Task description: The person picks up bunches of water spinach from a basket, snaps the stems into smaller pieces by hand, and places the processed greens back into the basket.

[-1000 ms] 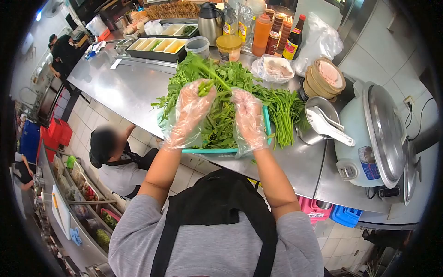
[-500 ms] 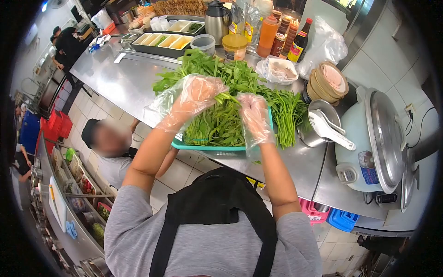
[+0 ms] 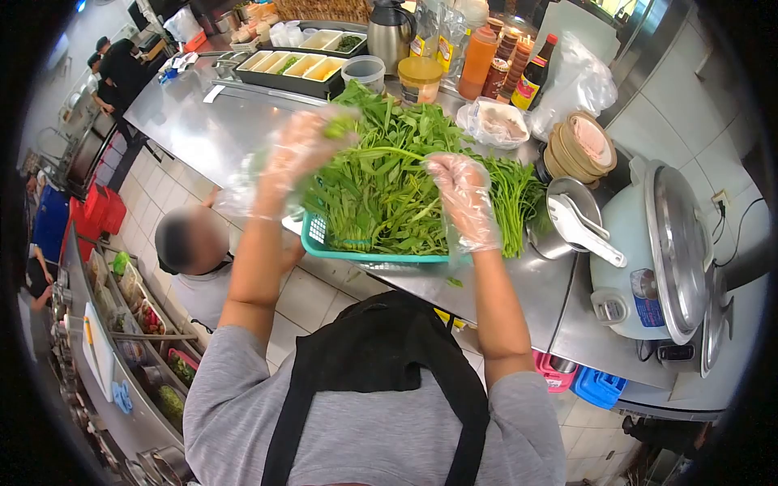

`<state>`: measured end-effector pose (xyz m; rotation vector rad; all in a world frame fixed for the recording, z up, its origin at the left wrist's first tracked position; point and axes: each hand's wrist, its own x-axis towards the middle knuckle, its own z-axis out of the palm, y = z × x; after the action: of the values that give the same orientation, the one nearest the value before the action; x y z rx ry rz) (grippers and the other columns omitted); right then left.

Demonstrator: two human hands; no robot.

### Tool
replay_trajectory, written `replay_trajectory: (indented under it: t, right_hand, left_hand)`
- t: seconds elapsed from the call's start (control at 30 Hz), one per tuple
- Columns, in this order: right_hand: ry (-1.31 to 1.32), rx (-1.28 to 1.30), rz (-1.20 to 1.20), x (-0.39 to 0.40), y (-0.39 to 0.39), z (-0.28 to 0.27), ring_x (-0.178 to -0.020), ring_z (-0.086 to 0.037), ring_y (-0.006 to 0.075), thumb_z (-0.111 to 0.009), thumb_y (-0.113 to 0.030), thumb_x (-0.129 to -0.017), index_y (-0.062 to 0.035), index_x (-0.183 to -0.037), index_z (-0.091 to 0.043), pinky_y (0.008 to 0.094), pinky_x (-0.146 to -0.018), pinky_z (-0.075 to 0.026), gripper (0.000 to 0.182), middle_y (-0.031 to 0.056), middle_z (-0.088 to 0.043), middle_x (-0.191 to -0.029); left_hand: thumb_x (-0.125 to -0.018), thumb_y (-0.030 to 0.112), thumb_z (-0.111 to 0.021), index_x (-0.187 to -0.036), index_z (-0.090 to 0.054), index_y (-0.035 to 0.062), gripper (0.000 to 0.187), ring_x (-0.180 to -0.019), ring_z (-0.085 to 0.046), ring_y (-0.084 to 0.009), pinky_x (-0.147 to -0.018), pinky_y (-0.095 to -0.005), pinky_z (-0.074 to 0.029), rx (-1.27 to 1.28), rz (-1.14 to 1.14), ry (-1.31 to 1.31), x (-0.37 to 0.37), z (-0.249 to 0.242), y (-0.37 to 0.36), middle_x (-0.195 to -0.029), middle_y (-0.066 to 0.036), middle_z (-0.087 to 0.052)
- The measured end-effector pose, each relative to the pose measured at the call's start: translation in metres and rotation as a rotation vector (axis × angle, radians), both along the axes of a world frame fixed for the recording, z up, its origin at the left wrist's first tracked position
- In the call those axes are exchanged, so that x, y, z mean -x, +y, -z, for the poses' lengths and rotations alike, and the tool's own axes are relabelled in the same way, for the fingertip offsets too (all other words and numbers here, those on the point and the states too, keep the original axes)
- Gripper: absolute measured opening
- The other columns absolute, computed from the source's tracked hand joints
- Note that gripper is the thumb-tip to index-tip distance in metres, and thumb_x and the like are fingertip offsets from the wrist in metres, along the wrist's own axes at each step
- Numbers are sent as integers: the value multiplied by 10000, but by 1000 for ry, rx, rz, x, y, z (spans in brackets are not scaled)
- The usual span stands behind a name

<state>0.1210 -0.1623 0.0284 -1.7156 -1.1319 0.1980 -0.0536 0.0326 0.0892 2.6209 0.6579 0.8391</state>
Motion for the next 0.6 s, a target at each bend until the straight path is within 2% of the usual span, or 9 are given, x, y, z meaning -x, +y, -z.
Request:
replay_trajectory:
  t: [0.03,0.1,0.13,0.2,0.3,0.37,0.43,0.5,0.6]
  right_hand:
    - [-42,-15,33,-2,-3,-2,-805,-620,223,-599,-184,-934,11,-999,-676,353,-761,-482,220,123,-665,-886]
    - [6,-15,55,-9,-4,0,-768,-589,210,-593,-185,-938,9,-983,-664,344,-751,-474,211,111,-635,-838]
    - [-36,-40,50,-12,-5,-1,-770,-586,206,-590,-181,-940,7,-988,-659,345,-749,-472,206,108,-632,-845]
    - [-50,-49,28,-15,-3,-3,-815,-581,198,-574,-180,-950,-10,-1010,-646,344,-782,-466,194,112,-628,-902]
    - [-101,-120,21,-7,3,-9,-867,-595,167,-583,-161,-952,-1,-1026,-649,319,-829,-465,188,70,-646,-914]
    - [-295,-89,-33,-5,7,-23,-888,-603,193,-576,-142,-948,-8,-1043,-640,342,-848,-467,176,76,-647,-931]
    - [-487,-59,-74,-7,13,-25,-909,-611,218,-569,-122,-943,-15,-1059,-631,364,-867,-469,170,82,-647,-949]
    - [-887,-164,-17,-14,20,-13,-999,-567,345,-520,-147,-953,-85,-1121,-596,433,-863,-470,195,125,-573,-1072]
    - [-774,-113,-139,-17,24,-34,-977,-575,323,-512,-102,-926,-98,-1081,-590,441,-811,-481,174,113,-584,-1009]
  left_hand:
    - [-827,330,-745,-1015,-725,157,256,-777,-679,-168,-762,-312,-552,-89,-119,-75,12,-16,5,-895,-75,-715]
    - [-826,324,-720,-1046,-719,180,262,-926,-673,-189,-845,-352,-529,362,-393,102,24,-74,8,-1047,-50,-706]
    - [-826,324,-720,-1046,-719,180,262,-926,-673,-189,-845,-352,-529,362,-396,101,29,-59,38,-1047,-50,-706]
    - [-855,344,-683,-1119,-709,199,303,-1047,-642,-177,-885,-335,-513,-445,-109,-108,41,-12,100,-1142,-61,-681]
    - [-851,340,-688,-1203,-674,184,385,-1182,-576,-181,-942,-328,-477,-521,-71,113,7,-27,49,-1232,-94,-644]
    - [-853,549,-641,-1105,-658,40,568,-988,-628,-260,-863,-419,-493,56,105,211,-15,-73,2,-1067,-145,-648]
    - [-855,493,-674,-1147,-628,19,559,-943,-647,-239,-816,-377,-511,301,220,216,-30,-47,2,-1009,-137,-669]
    - [-853,449,-694,-1151,-613,5,540,-912,-651,-222,-786,-342,-512,479,374,250,-43,-23,12,-975,-126,-676]
    - [-847,372,-726,-1128,-601,-19,497,-837,-645,-183,-728,-284,-504,931,612,254,-46,-18,4,-906,-91,-681]
